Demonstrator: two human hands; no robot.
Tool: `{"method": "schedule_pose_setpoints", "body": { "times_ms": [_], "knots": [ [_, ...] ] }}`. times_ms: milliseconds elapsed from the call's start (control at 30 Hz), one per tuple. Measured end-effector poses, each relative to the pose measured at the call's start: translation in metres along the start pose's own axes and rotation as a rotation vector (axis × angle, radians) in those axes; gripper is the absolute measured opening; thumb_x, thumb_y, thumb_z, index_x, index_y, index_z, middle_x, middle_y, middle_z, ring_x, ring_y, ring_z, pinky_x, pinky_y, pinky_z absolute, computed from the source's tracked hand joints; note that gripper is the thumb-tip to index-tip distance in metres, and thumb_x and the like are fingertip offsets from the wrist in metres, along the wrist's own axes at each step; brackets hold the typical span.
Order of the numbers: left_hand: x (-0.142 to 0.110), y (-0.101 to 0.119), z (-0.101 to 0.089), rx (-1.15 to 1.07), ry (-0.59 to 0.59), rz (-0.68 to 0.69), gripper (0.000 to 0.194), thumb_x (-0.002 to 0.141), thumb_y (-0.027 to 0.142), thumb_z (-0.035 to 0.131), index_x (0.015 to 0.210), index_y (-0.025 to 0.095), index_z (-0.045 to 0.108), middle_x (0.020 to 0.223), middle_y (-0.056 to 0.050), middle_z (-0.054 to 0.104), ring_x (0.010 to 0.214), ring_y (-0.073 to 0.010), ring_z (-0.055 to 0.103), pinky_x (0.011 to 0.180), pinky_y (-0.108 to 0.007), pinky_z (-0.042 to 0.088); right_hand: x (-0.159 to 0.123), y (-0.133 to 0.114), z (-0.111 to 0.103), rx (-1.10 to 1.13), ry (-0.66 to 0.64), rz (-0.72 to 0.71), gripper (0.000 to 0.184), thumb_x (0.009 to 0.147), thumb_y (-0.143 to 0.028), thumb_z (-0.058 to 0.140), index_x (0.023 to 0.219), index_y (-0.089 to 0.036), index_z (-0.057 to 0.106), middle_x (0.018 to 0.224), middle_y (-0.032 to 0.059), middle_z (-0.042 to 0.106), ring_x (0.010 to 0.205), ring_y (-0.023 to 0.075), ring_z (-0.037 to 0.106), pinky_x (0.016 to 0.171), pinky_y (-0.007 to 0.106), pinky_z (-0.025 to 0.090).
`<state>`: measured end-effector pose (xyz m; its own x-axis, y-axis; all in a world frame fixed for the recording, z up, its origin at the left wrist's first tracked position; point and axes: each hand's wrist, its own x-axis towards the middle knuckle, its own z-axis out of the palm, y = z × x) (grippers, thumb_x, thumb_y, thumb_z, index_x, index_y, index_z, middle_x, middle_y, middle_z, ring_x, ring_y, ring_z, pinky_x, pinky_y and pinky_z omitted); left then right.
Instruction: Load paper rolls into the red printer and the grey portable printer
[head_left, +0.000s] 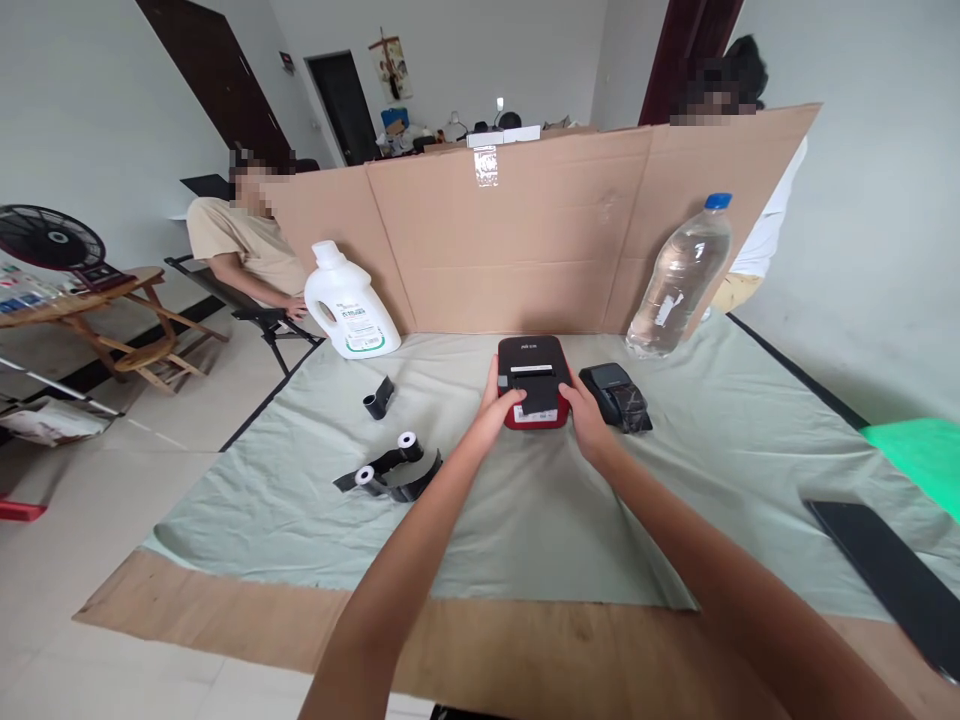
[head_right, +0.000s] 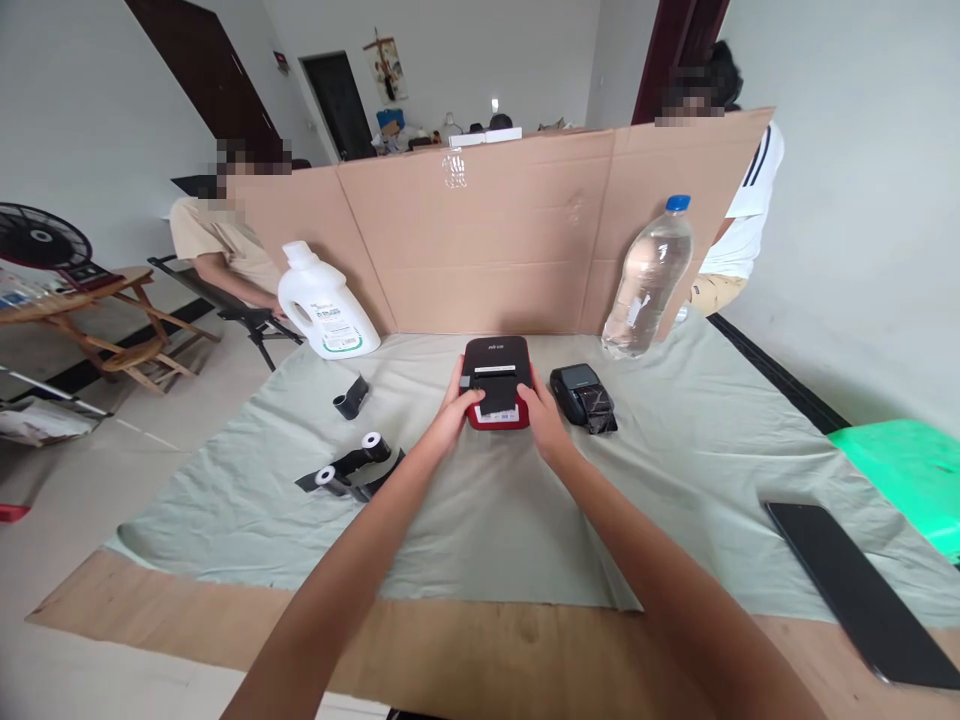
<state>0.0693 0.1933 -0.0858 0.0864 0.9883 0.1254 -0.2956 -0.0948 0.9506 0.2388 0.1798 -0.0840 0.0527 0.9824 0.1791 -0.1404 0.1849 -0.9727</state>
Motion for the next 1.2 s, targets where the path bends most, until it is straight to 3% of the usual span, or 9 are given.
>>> {"method": "schedule_pose_setpoints", "body": {
  "times_ms": [133,300,533,700,1067,1133,1200],
  "knots": [
    [0.060,-0.002,-0.006,-0.042,-0.010,-0.036,0.088,0.073,0.024,0.069,0.156,0.028,0.039,0.145,-0.003,0.062,0.133,-0.0277,0.058,0.114,-0.043,0.047,0.062,0.024,0.018,0.157,0.035,-0.005,0.056,0.078,-0.036,0.054,0.132,-0.023,0.062,0.129,0.0033,0.070,0.121,0.0254,0.063,0.104,0.042,0.052],
    [0.089,-0.013,-0.016,-0.028,0.006,-0.070,0.090,0.069,0.021,0.069,0.154,0.027,0.042,0.140,-0.003,0.065,0.125,-0.0269,0.063,0.109,-0.041,0.049,0.086,0.049,0.025,0.171,0.073,-0.006,0.052,0.077,-0.035,0.049,0.125,-0.022,0.062,0.115,0.0022,0.073,0.112,0.0235,0.064,0.098,0.039,0.053],
    [0.086,-0.029,-0.019,-0.064,0.063,-0.018,0.084,0.070,0.021,0.068,0.151,0.027,0.048,0.137,-0.002,0.067,0.129,-0.0256,0.061,0.111,-0.038,0.048,0.085,0.050,0.020,0.114,0.071,0.026,0.049,0.077,-0.038,0.054,0.123,-0.024,0.062,0.118,0.0040,0.071,0.117,0.0251,0.061,0.103,0.042,0.050],
    [0.075,-0.027,-0.020,-0.101,0.075,-0.040,0.086,0.069,0.021,0.068,0.152,0.026,0.047,0.137,-0.002,0.067,0.118,-0.0242,0.066,0.102,-0.036,0.053,0.074,0.040,0.025,0.090,0.061,0.045,0.054,0.075,-0.032,0.051,0.128,-0.024,0.060,0.121,0.0051,0.069,0.105,0.0245,0.065,0.095,0.042,0.054],
    [0.055,-0.023,-0.027,-0.064,0.073,-0.057,0.089,0.068,0.020,0.069,0.153,0.030,0.045,0.140,0.000,0.065,0.121,-0.0241,0.064,0.107,-0.037,0.051,0.054,0.040,0.036,0.031,0.070,0.012,0.057,0.076,-0.033,0.047,0.131,-0.021,0.057,0.119,0.0064,0.070,0.104,0.0253,0.064,0.093,0.041,0.056],
    [0.053,-0.024,-0.027,-0.061,0.060,-0.062,0.088,0.069,0.021,0.068,0.153,0.029,0.044,0.142,-0.001,0.063,0.125,-0.0256,0.062,0.109,-0.039,0.050,0.052,0.039,0.034,-0.082,0.079,-0.010,0.056,0.081,-0.037,0.044,0.133,-0.021,0.058,0.122,0.0078,0.070,0.109,0.0262,0.065,0.097,0.044,0.054],
    [0.050,-0.021,-0.027,-0.036,0.048,-0.056,0.085,0.071,0.022,0.067,0.153,0.028,0.045,0.144,-0.001,0.061,0.132,-0.0269,0.058,0.114,-0.041,0.046,0.048,0.033,0.026,-0.204,0.121,-0.036,0.056,0.087,-0.042,0.041,0.136,-0.020,0.056,0.132,0.0106,0.066,0.125,0.0282,0.058,0.110,0.048,0.045]
  ]
}}
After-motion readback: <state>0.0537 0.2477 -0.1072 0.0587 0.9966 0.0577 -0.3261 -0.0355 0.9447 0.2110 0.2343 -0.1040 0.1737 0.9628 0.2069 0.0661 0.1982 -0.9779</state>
